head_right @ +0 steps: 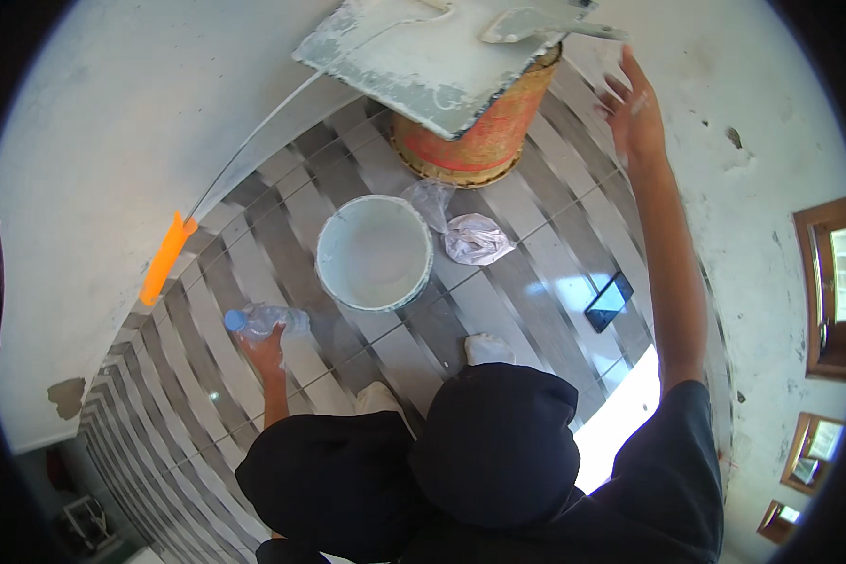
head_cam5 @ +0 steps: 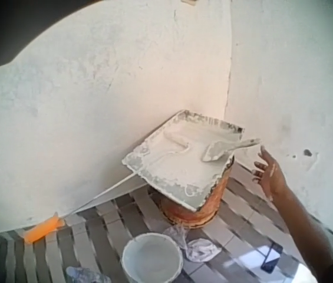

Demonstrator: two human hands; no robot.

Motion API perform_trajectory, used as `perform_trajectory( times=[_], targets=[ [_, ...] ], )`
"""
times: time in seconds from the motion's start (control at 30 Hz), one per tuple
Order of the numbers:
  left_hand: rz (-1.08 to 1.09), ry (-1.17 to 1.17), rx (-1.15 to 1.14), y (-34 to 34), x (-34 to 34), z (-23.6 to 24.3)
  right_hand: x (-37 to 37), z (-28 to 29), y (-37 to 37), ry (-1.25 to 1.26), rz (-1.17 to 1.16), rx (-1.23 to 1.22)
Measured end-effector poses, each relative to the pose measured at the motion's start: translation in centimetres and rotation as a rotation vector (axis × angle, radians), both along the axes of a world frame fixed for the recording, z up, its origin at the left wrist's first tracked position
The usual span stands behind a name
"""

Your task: Mixing wall filler/putty in a bucket and applying it to a wall area using a brush.

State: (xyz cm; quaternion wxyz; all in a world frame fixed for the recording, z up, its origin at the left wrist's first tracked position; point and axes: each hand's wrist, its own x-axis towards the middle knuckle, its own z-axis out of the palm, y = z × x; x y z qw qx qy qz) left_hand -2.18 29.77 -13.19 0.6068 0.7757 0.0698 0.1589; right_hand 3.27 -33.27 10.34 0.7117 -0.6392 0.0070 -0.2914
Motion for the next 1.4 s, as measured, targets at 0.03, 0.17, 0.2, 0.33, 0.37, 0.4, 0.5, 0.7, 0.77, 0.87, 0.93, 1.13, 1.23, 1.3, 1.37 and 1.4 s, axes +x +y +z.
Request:
perform_trajectory(
  times=[0.03, 0.17, 0.2, 0.33, 0.37, 0.4, 0.5, 0.7, 0.77, 0.87, 0.93, 1.13, 1.23, 1.3, 1.37, 1.4],
  targets=[
    [0.011, 0.008, -0.005, -0.9, 0.1, -0.3, -0.7, -0.2, 2.2, 0.019, -0.192, 0.056],
    [0.048, 0.044, -0.029, -2.4, -0.2, 1.0, -6.2, -6.3, 7.9, 0.338, -0.149, -0.153],
    [0.028, 0.039, -0.030, -2.6, -0.5, 1.0, -8.4, -7.1, 10.9, 0.495, 0.005, -0.244],
    [0.077, 0.103, 0.081, -3.5, -1.2, 0.1, -10.1, -10.8, 18.8, 0.969, 0.621, -0.176],
    [0.180, 0.073, 0.044, -3.1, -2.1, -0.8, -9.5, -11.5, 21.1, 0.969, 0.630, -0.163],
    [0.274, 0.045, -0.001, -3.2, -3.1, -1.9, -8.9, -12.5, 22.5, 0.974, 0.603, -0.148],
    [0.378, 0.332, 0.156, -6.3, -8.8, -3.7, -7.8, -13.4, 23.2, 0.980, 0.528, -0.091],
    [-0.113, 0.538, -0.239, -11.2, -11.3, 0.1, -8.2, -14.7, 23.4, 0.867, 0.528, 0.106],
    [-0.193, 0.480, -0.445, -12.3, -8.3, 1.8, -9.0, -14.6, 24.0, 0.843, 0.478, 0.132],
    [-0.352, 0.384, -0.406, -13.2, -5.8, 2.6, -10.8, -14.3, 24.7, 0.814, 0.450, 0.181],
    [-0.351, 0.334, -0.317, -14.4, -5.0, 4.5, -11.9, -14.2, 25.3, 0.796, 0.433, 0.244],
    [-0.367, 0.340, -0.211, -13.4, -2.9, 8.5, -13.7, -12.5, 26.2, 0.844, 0.468, 0.427],
    [-0.343, 0.359, -0.101, -14.0, -1.9, 11.6, -14.3, -12.9, 26.6, 0.874, 0.503, 0.501],
    [-0.328, 0.376, -0.049, -13.5, -1.2, 12.5, -14.6, -13.6, 27.2, 0.897, 0.537, 0.544],
    [-0.334, 0.363, 0.011, -13.4, -0.7, 13.4, -14.9, -14.7, 27.9, 0.933, 0.610, 0.598],
    [-0.326, 0.349, 0.064, -13.4, -0.4, 13.7, -15.0, -15.1, 28.0, 0.927, 0.598, 0.608]
  ],
)
